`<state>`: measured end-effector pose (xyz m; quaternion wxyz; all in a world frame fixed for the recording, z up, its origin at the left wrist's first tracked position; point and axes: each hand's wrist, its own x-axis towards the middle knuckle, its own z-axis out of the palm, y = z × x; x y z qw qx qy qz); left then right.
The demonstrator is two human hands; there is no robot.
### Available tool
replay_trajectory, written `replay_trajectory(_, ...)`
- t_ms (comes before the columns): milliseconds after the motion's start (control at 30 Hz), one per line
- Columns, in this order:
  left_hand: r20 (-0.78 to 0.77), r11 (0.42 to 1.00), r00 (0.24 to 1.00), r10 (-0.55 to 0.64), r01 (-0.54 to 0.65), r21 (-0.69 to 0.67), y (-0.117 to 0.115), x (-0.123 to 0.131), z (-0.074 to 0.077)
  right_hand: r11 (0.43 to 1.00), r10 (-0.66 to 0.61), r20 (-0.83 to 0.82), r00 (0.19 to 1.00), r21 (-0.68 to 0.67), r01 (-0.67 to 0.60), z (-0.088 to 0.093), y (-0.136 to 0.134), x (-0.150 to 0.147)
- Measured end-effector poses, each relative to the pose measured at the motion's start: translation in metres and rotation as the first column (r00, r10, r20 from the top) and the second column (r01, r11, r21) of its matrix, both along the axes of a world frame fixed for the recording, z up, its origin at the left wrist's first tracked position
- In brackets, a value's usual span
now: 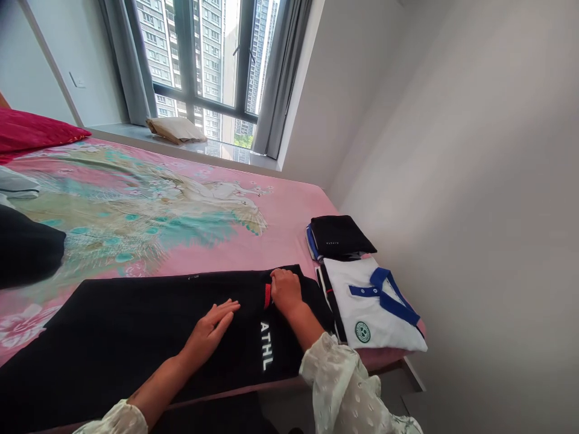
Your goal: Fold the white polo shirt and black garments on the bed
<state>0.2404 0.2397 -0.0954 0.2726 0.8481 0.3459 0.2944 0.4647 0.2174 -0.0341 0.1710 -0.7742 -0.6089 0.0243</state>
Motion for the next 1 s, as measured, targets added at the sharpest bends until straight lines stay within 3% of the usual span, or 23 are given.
replay_trajectory(67,0.004,0.997,0.999,0.052,-0.052,0.049,0.009,-0.001,0.002,0.997,0.048,-0.009,0.999,0.060,-0.048,0.004,-0.005,-0.023)
replay_trajectory(133,-0.104,0.985,0.992,0.075,-0.057,0.164,0.014,-0.003,-0.001,0.988,0.131,-0.028,0.991,0.088,-0.128,-0.001,-0.008,-0.045)
replay_trajectory(267,-0.331,0.968,0.939,0.097,-0.012,0.249,0.008,-0.005,-0.019,0.980,0.171,-0.087,0.981,-0.093,-0.179,-0.036,-0.014,-0.063)
replay_trajectory(367,-0.383,0.979,0.920,0.077,0.002,0.202,0.003,-0.005,-0.021,0.978,0.113,-0.063,0.992,-0.168,-0.122,-0.058,-0.017,-0.055)
replay_trajectory(467,-0.400,0.999,0.916,-0.032,0.042,0.016,0.011,-0.011,-0.003,0.975,0.100,-0.063,0.993,-0.192,-0.110,-0.059,-0.020,-0.045)
replay_trajectory(533,-0.350,0.993,0.934,-0.071,0.032,-0.113,0.025,-0.029,0.013,0.976,0.074,-0.073,0.995,-0.198,-0.087,-0.051,-0.025,-0.041)
replay_trajectory(633,-0.302,0.988,0.945,0.129,-0.148,-0.039,0.048,-0.080,0.025,0.990,0.031,-0.039,0.999,-0.137,-0.037,-0.038,-0.038,-0.042)
replay_trajectory(700,-0.351,0.949,0.882,0.316,-0.301,0.098,0.058,-0.119,0.022,0.995,0.034,0.000,0.999,-0.090,-0.034,-0.033,-0.048,-0.049)
replay_trajectory(767,-0.432,0.903,0.793,0.429,-0.386,0.188,0.060,-0.152,0.012,0.997,0.057,0.026,0.998,-0.060,-0.055,-0.035,-0.055,-0.061)
replay_trajectory(867,-0.500,0.899,0.747,0.438,-0.373,0.231,0.050,-0.176,-0.003,0.990,0.091,0.039,0.995,-0.110,-0.087,-0.048,-0.060,-0.080)
replay_trajectory(1000,-0.423,0.911,0.807,0.412,-0.368,0.185,0.046,-0.179,-0.005,0.971,0.085,0.088,0.992,-0.232,-0.063,-0.075,-0.058,-0.093)
